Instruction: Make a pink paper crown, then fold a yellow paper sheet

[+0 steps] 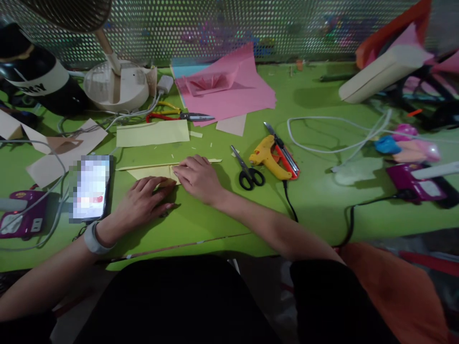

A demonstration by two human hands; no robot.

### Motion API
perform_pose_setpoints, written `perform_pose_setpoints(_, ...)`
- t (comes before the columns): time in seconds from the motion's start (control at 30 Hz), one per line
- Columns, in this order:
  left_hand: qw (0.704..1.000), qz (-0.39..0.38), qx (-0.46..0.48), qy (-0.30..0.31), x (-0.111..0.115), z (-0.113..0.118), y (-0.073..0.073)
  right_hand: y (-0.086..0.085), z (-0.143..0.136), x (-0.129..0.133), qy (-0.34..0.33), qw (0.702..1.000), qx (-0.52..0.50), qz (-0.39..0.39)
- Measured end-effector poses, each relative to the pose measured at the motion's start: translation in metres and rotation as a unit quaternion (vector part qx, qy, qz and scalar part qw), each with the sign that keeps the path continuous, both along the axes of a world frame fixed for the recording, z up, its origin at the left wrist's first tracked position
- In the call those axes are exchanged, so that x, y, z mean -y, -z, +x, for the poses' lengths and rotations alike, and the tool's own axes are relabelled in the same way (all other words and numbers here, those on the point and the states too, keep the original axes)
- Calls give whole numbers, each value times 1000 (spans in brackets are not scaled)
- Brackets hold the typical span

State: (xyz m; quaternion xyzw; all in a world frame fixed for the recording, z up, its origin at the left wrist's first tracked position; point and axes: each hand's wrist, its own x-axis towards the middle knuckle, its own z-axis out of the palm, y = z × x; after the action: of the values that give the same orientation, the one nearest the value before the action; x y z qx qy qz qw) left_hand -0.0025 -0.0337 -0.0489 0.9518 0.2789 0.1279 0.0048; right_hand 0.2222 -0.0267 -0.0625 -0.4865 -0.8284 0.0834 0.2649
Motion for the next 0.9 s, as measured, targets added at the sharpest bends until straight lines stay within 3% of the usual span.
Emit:
perform_pose_setpoints(0.13,1000,-9,-1,0,1,0,0,-11,10,23,-84,993,68,46)
perform_pose_setpoints(0.23,1000,-10,-8,-3,1,1,0,-9,15,39,-119,985,106,65)
perform_pose_setpoints(0.47,1000,8,-1,18,0,-3,-1,4,16,43,-123,984,119,52)
perform_pose_setpoints(0.9,997,-14,60,35,-4,-9,-5,3,16,41,-128,983,119,65)
